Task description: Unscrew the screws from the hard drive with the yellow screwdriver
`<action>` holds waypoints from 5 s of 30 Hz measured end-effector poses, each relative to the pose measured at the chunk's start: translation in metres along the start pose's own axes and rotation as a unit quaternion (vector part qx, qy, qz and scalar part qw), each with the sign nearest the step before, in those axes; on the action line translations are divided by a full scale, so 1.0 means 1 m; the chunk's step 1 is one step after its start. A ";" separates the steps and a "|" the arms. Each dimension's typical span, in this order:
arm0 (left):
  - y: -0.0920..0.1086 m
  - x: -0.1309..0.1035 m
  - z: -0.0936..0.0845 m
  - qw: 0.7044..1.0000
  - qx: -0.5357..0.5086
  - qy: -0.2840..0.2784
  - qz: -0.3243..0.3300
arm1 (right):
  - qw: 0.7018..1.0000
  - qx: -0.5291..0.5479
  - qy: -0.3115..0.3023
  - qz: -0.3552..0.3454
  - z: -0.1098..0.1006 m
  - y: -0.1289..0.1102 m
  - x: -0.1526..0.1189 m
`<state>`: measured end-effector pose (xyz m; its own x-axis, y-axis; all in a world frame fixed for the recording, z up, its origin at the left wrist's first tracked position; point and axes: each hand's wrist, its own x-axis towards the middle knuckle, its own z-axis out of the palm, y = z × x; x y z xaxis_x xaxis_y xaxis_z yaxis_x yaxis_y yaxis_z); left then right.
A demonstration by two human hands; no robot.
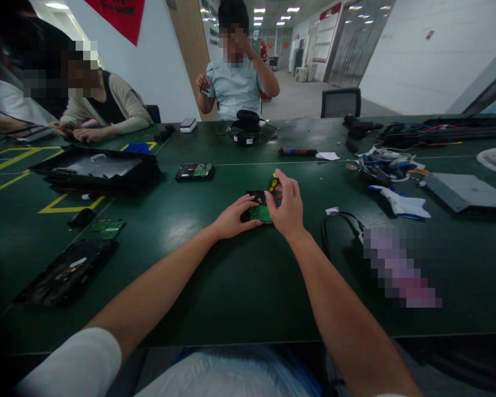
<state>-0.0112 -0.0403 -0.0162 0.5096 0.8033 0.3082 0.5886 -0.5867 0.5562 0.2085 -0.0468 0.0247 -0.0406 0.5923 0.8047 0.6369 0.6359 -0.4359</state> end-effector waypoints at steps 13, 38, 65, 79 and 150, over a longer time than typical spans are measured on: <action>-0.001 0.000 0.000 1.000 0.002 -0.001 -0.003 | 1.000 -0.013 -0.001 -0.007 0.000 0.002 -0.001; 0.002 0.000 -0.001 1.000 -0.001 -0.001 -0.003 | 1.000 0.010 -0.010 -0.005 0.001 0.002 -0.001; 0.000 0.000 0.000 1.000 0.000 -0.001 -0.003 | 1.000 0.004 -0.007 -0.008 0.002 0.002 -0.001; 0.003 -0.001 -0.002 1.000 0.002 -0.003 -0.002 | 1.000 0.003 0.000 -0.001 0.003 0.003 -0.001; 0.001 -0.001 -0.002 1.000 0.005 -0.001 0.002 | 1.000 -0.011 0.006 0.000 0.001 0.005 -0.001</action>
<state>-0.0119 -0.0416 -0.0145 0.5127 0.8013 0.3084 0.5929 -0.5902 0.5479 0.2104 -0.0435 0.0213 -0.0312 0.5853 0.8102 0.6530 0.6256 -0.4268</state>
